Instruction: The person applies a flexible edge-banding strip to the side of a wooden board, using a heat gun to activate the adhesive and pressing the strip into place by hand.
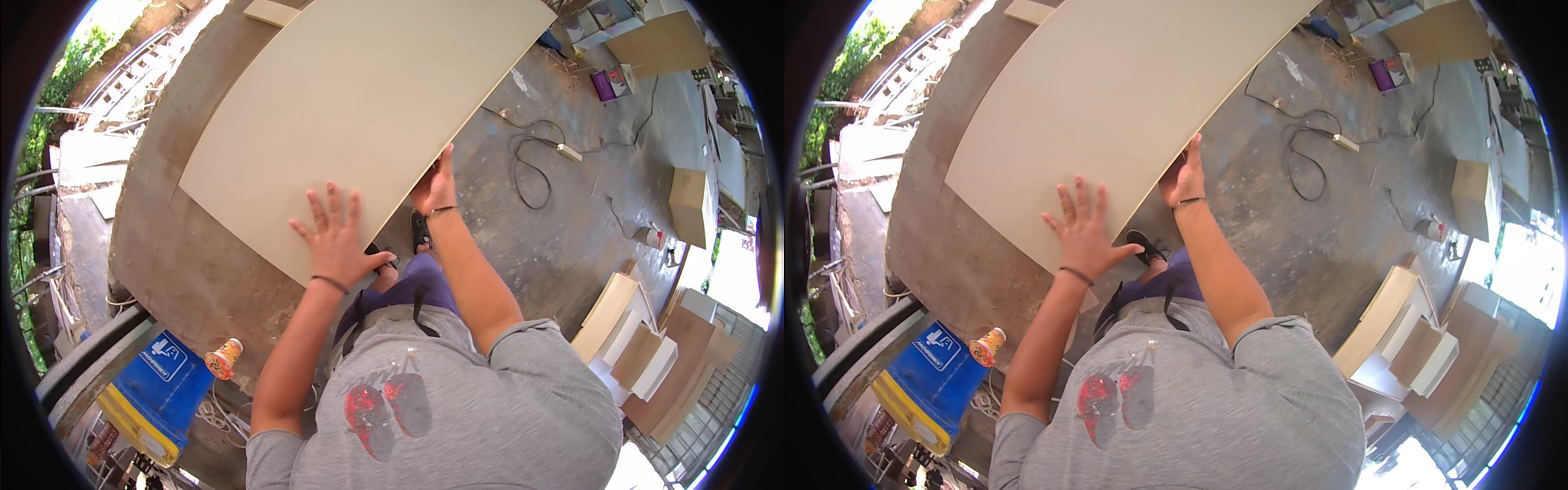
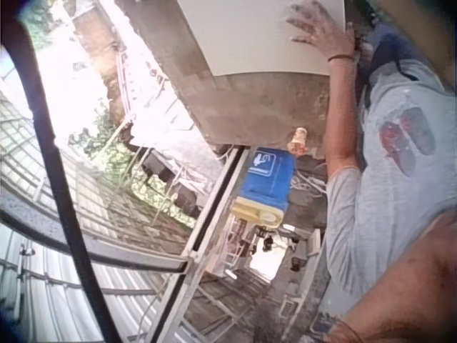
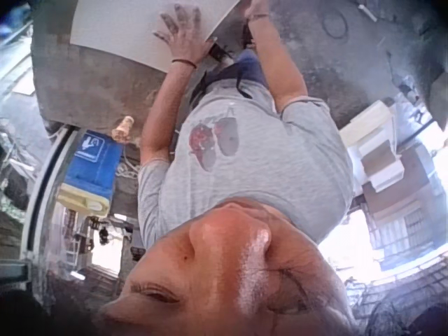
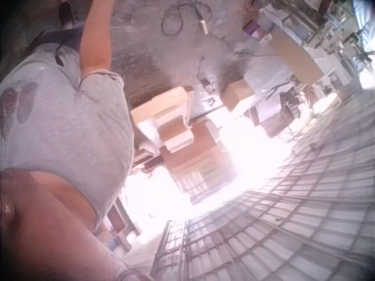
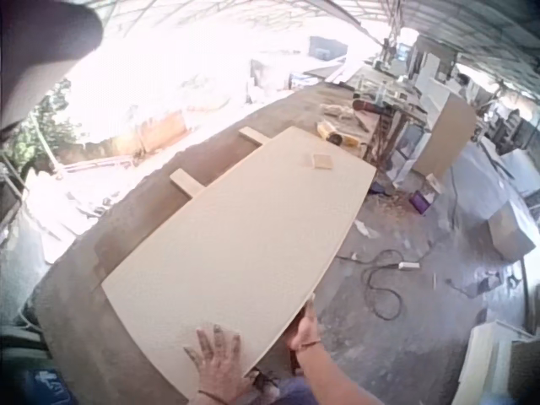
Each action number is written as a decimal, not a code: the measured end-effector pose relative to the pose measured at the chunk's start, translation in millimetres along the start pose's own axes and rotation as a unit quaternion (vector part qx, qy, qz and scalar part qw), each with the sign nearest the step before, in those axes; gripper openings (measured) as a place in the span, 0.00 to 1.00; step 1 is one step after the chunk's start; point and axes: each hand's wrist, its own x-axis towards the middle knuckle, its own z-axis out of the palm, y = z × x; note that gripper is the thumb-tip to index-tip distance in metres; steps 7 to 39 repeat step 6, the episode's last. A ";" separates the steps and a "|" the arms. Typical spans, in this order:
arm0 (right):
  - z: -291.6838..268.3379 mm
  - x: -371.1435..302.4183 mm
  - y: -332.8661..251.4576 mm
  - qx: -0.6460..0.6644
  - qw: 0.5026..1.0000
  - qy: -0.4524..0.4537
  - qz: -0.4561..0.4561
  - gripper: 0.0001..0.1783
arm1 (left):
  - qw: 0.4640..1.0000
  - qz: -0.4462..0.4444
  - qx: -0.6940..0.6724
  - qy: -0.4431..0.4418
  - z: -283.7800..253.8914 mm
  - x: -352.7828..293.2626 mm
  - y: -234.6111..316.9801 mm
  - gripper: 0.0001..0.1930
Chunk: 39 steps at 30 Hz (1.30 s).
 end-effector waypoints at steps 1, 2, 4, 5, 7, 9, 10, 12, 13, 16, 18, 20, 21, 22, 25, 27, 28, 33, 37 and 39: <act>1.5 4.4 -5.5 -0.004 1.000 -0.009 -0.005 0.30 | 0.999 0.018 0.024 -0.040 3.3 5.6 11.1 0.50; 3.5 11.5 -15.6 -0.008 1.000 -0.017 -0.010 0.31 | 0.999 0.032 0.028 -0.020 10.2 6.6 9.4 0.50; 8.3 21.4 -33.1 -0.012 0.999 -0.037 -0.013 0.32 | 0.997 0.065 0.044 0.012 24.6 3.4 1.2 0.49; 10.2 26.8 -41.8 -0.014 0.999 -0.048 -0.010 0.33 | 0.996 0.068 0.052 0.009 28.7 1.5 0.2 0.51; 15.6 36.4 -53.5 -0.017 0.998 -0.063 -0.009 0.35 | 0.996 0.072 0.060 0.010 29.9 5.7 1.0 0.52; 15.6 36.4 -53.5 -0.017 0.998 -0.063 -0.009 0.35 | 0.996 0.072 0.060 0.010 29.9 5.7 1.0 0.52; 15.6 36.4 -53.5 -0.017 0.998 -0.063 -0.009 0.35 | 0.996 0.072 0.060 0.010 29.9 5.7 1.0 0.52; 15.6 36.4 -53.5 -0.017 0.998 -0.063 -0.009 0.35 | 0.996 0.072 0.060 0.010 29.9 5.7 1.0 0.52; 15.6 36.4 -53.5 -0.017 0.998 -0.063 -0.009 0.35 | 0.996 0.072 0.060 0.010 29.9 5.7 1.0 0.52; 15.6 36.4 -53.5 -0.017 0.998 -0.063 -0.009 0.35 | 0.996 0.072 0.060 0.010 29.9 5.7 1.0 0.52; 15.6 36.4 -53.5 -0.017 0.998 -0.063 -0.009 0.35 | 0.996 0.072 0.060 0.010 29.9 5.7 1.0 0.52; 15.6 36.4 -53.5 -0.017 0.998 -0.063 -0.009 0.35 | 0.996 0.072 0.060 0.010 29.9 5.7 1.0 0.52; 15.6 36.4 -53.5 -0.017 0.998 -0.063 -0.009 0.35 | 0.996 0.072 0.060 0.010 29.9 5.7 1.0 0.52; 15.6 36.4 -53.5 -0.017 0.998 -0.063 -0.009 0.35 | 0.996 0.072 0.060 0.010 29.9 5.7 1.0 0.52; 15.6 36.4 -53.5 -0.017 0.998 -0.063 -0.009 0.35 | 0.996 0.072 0.060 0.010 29.9 5.7 1.0 0.52; 15.6 36.4 -53.5 -0.017 0.998 -0.063 -0.009 0.35 | 0.996 0.072 0.060 0.010 29.9 5.7 1.0 0.52; 15.6 36.4 -53.5 -0.017 0.998 -0.063 -0.009 0.35 | 0.996 0.072 0.060 0.010 29.9 5.7 1.0 0.52; 15.6 36.4 -53.5 -0.017 0.998 -0.063 -0.009 0.35 | 0.996 0.072 0.060 0.010 29.9 5.7 1.0 0.52; 15.6 36.4 -53.5 -0.017 0.998 -0.063 -0.009 0.35 | 0.996 0.072 0.060 0.010 29.9 5.7 1.0 0.52; 15.6 36.4 -53.5 -0.017 0.998 -0.063 -0.009 0.35 | 0.996 0.072 0.060 0.010 29.9 5.7 1.0 0.52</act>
